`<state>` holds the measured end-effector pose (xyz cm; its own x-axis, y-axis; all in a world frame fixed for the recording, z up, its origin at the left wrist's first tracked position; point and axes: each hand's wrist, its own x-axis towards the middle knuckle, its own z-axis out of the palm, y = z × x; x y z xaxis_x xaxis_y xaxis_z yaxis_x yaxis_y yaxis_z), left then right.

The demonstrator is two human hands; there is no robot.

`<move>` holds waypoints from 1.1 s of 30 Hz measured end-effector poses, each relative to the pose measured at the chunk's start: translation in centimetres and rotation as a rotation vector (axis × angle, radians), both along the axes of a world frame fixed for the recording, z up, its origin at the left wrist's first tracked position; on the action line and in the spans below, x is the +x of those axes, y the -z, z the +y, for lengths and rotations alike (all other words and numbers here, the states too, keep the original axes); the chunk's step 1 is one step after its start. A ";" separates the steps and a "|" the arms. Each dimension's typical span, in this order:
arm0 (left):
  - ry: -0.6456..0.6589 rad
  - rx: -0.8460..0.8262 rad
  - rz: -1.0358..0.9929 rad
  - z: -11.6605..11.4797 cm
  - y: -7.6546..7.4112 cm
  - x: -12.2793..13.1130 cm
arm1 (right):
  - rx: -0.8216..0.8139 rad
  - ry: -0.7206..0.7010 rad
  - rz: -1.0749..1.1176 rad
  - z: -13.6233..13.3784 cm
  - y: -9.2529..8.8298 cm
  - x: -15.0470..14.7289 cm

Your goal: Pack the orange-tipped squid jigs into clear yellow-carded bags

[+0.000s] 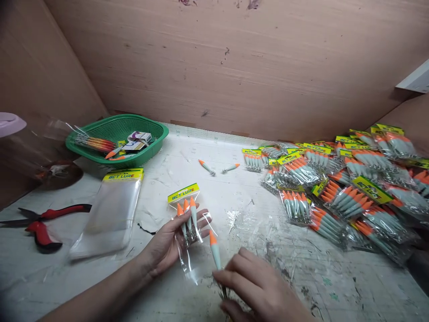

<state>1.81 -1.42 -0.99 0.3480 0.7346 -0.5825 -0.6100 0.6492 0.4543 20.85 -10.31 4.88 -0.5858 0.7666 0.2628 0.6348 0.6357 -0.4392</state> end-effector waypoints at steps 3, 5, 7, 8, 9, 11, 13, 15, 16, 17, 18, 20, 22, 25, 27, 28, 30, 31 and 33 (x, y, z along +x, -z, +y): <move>0.041 0.015 -0.011 -0.3 -0.2 0.0 | 0.257 0.113 -0.046 0.9 2.5 -1.8; 0.069 0.039 -0.033 -0.5 -0.3 0.0 | 0.353 0.139 -0.076 1.3 3.8 -2.3; 0.088 0.074 -0.056 -0.6 -0.3 -0.1 | 0.412 0.142 -0.091 1.4 4.5 -2.3; 0.095 0.093 -0.066 -0.6 -0.3 -0.1 | 0.423 0.143 -0.095 1.3 4.6 -2.2; 0.101 0.108 -0.080 -0.6 -0.3 -0.2 | 0.425 0.141 -0.097 1.2 4.7 -2.1; 0.107 0.113 -0.099 -0.5 -0.3 -0.2 | 0.404 0.134 -0.095 1.0 4.4 -1.9; 0.115 0.097 -0.103 -0.5 -0.3 -0.3 | 0.377 0.122 -0.100 0.9 3.9 -1.7; 0.120 0.086 -0.100 -0.5 -0.3 -0.3 | 0.358 0.110 -0.100 0.7 3.6 -1.5; 0.120 0.086 -0.101 -0.5 -0.4 -0.3 | 0.356 0.108 -0.094 0.7 3.6 -1.4; 0.121 0.087 -0.106 -0.5 -0.4 -0.2 | 0.351 0.109 -0.090 0.6 3.6 -1.4; 0.123 0.087 -0.111 -0.5 -0.4 -0.2 | 0.349 0.117 -0.079 0.6 3.6 -1.3; 0.135 0.077 -0.113 -0.6 -0.4 -0.2 | 0.357 0.168 -0.043 0.6 3.8 -1.4; 0.156 0.069 -0.105 -0.7 -0.4 -0.1 | 0.361 0.233 0.010 0.7 3.9 -1.6; 0.173 0.073 -0.107 -0.9 -0.2 -0.1 | 0.356 0.288 0.112 1.0 3.7 -2.1; 0.182 0.084 -0.133 -0.9 -0.2 -0.1 | 0.341 0.320 0.162 1.2 3.6 -2.4; 0.195 0.092 -0.150 -1.0 -0.2 -0.1 | 0.329 0.337 0.173 1.3 3.6 -2.6; 0.227 0.114 -0.181 -1.0 -0.3 -0.1 | 0.308 0.360 0.165 1.4 3.4 -2.8; 0.241 0.122 -0.189 -1.0 -0.3 -0.1 | 0.301 0.360 0.148 1.5 3.3 -2.8; 0.246 0.119 -0.181 -1.0 -0.3 -0.1 | 0.264 0.315 0.111 1.9 2.6 -2.4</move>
